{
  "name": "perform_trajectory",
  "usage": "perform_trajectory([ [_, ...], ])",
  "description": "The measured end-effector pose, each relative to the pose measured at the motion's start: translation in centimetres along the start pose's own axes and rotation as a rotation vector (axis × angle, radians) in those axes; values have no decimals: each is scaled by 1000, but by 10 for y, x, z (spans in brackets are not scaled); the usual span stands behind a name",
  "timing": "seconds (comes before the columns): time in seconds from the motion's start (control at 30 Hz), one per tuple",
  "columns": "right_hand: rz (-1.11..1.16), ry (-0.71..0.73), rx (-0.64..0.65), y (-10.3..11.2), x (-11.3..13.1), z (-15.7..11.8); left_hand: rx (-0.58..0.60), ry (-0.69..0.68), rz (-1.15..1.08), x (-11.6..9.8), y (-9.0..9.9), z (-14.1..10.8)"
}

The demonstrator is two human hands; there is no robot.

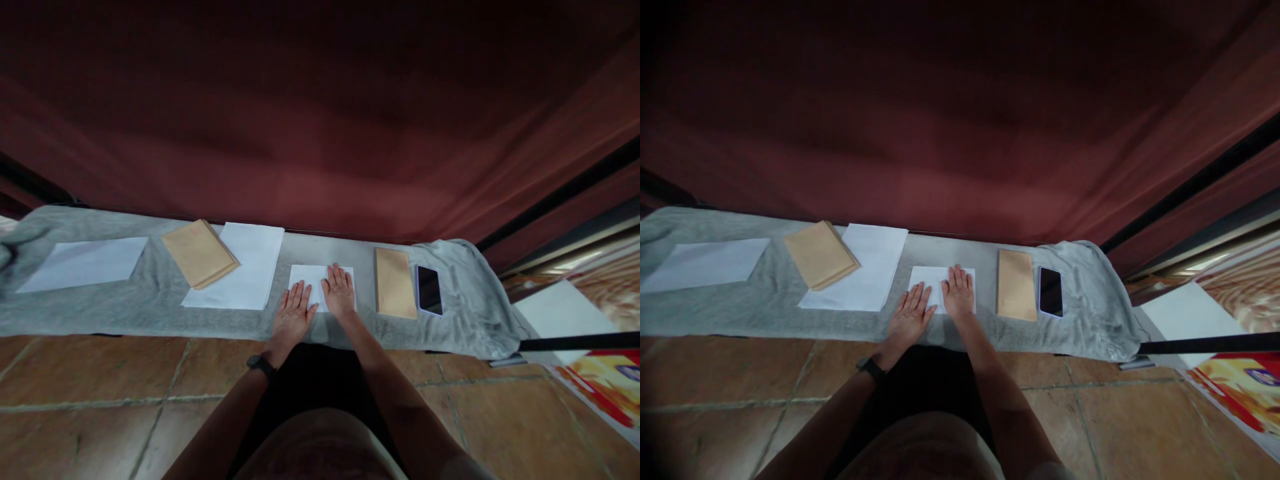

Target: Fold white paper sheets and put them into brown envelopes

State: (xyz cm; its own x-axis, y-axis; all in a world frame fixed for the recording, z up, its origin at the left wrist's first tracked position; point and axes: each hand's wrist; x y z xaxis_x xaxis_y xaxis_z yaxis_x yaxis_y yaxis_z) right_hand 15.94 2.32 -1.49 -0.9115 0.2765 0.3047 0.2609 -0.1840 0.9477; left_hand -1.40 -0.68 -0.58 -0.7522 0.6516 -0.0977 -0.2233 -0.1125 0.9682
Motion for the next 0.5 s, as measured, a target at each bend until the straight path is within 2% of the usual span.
perform_trajectory([
  [0.17,-39,-63,-36,3,-15,5,16,13,13,-1,1,0],
  [0.5,-61,-75,-227,0,-44,-5,32,26,11,-2,0,0],
])
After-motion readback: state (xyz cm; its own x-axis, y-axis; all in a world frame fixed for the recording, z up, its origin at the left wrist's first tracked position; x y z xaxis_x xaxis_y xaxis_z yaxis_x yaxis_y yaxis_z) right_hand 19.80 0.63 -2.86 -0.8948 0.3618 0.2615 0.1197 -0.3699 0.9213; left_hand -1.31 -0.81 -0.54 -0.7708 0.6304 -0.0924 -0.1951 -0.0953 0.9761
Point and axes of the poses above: each hand's wrist, its own z-axis towards the middle knuckle, its own y-axis out of the back of the hand, x = y × z, and after that the axes turned 13 degrees about -y, right-handed
